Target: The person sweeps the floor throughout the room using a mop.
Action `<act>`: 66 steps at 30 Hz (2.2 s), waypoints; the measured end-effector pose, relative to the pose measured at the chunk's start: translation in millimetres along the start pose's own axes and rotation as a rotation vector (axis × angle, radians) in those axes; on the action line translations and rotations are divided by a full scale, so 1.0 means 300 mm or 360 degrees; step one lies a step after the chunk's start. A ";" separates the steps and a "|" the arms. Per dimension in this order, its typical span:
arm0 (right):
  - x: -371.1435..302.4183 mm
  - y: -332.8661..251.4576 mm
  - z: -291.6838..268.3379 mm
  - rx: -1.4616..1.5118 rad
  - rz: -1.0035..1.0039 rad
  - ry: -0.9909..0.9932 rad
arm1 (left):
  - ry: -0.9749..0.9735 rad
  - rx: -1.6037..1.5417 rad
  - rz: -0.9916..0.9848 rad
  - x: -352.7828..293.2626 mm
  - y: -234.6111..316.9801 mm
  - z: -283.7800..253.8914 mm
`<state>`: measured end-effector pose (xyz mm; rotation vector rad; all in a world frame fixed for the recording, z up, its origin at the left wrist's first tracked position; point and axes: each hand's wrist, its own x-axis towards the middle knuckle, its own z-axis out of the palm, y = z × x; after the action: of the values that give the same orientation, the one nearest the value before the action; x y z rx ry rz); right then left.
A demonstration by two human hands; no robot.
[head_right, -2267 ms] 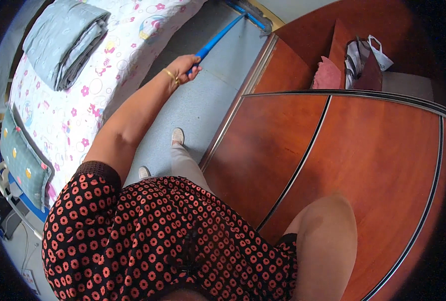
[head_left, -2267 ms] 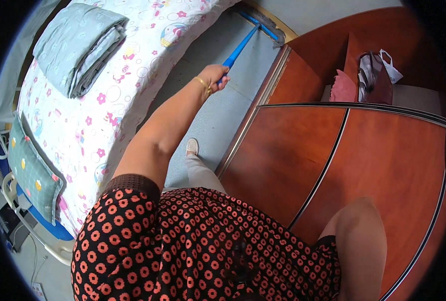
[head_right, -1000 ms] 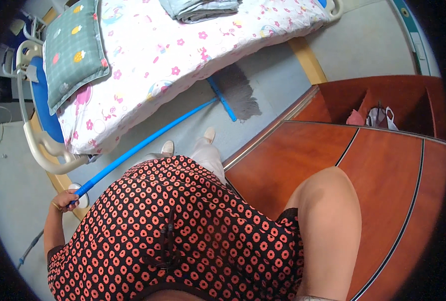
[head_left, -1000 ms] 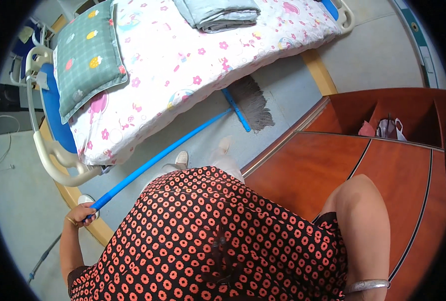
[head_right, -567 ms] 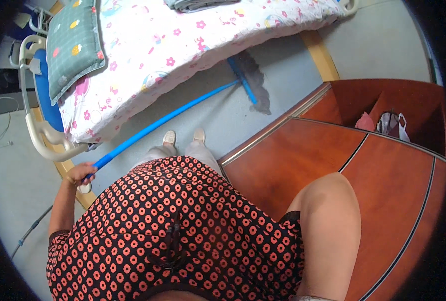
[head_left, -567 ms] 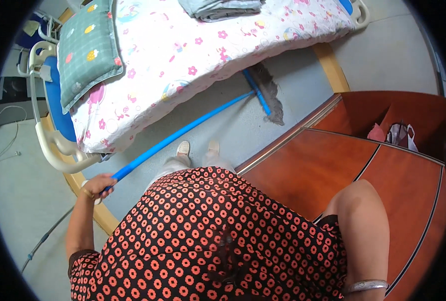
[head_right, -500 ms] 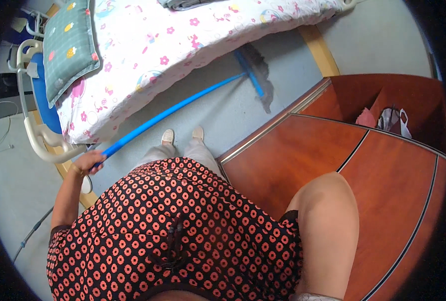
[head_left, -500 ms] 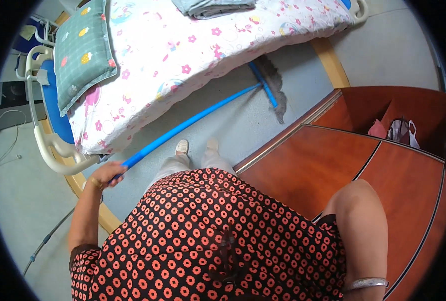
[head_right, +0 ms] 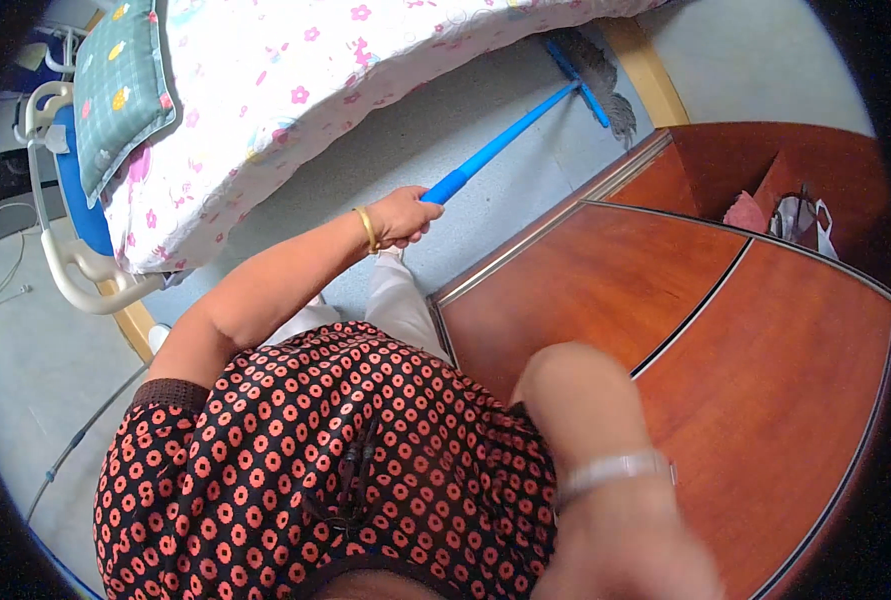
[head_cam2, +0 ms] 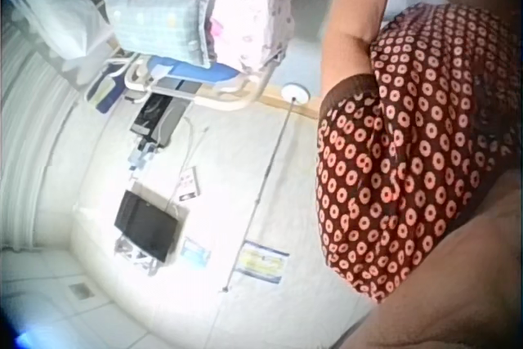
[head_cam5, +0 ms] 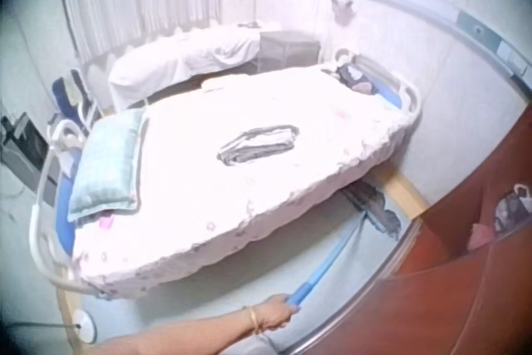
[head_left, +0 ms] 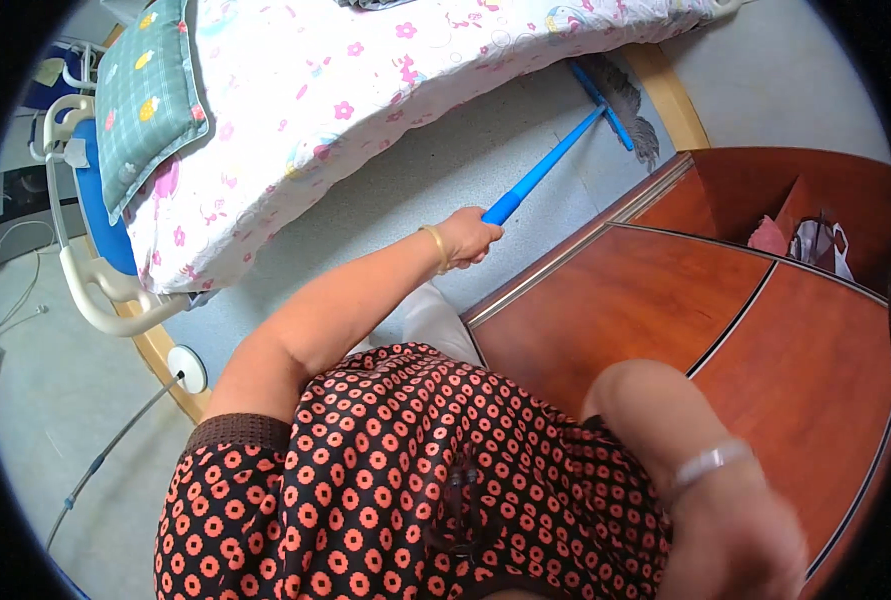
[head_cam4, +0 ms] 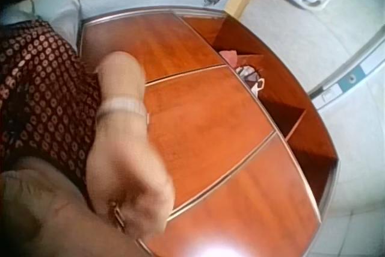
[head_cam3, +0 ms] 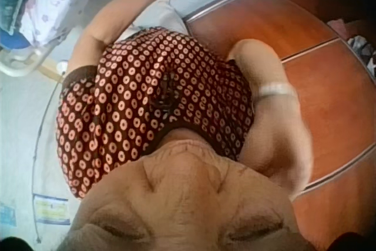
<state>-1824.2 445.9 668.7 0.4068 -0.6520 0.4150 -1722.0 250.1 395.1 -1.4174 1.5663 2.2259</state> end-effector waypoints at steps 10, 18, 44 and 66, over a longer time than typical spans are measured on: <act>-0.975 -0.666 -0.777 0.0629 0.4157 -0.3554 | 0.0070 -0.0064 -0.0032 -0.574 -0.322 -0.227; -0.486 -1.031 -1.320 -0.0406 0.5196 -0.3667 | 0.0431 -0.0366 -0.0081 -1.353 -0.892 -0.254; 0.934 -1.065 -2.332 0.1157 0.0473 -0.6399 | 0.2365 -0.0144 -0.0832 -2.350 -1.350 0.329; 1.059 -2.014 -2.041 0.2545 0.0312 -0.6245 | 0.2127 -0.1375 -0.0053 -1.809 -1.457 -0.763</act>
<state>-998.4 310.0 293.9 -0.7187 1.0596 0.2650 -1038.4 508.5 457.7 -3.5520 0.4133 1.9478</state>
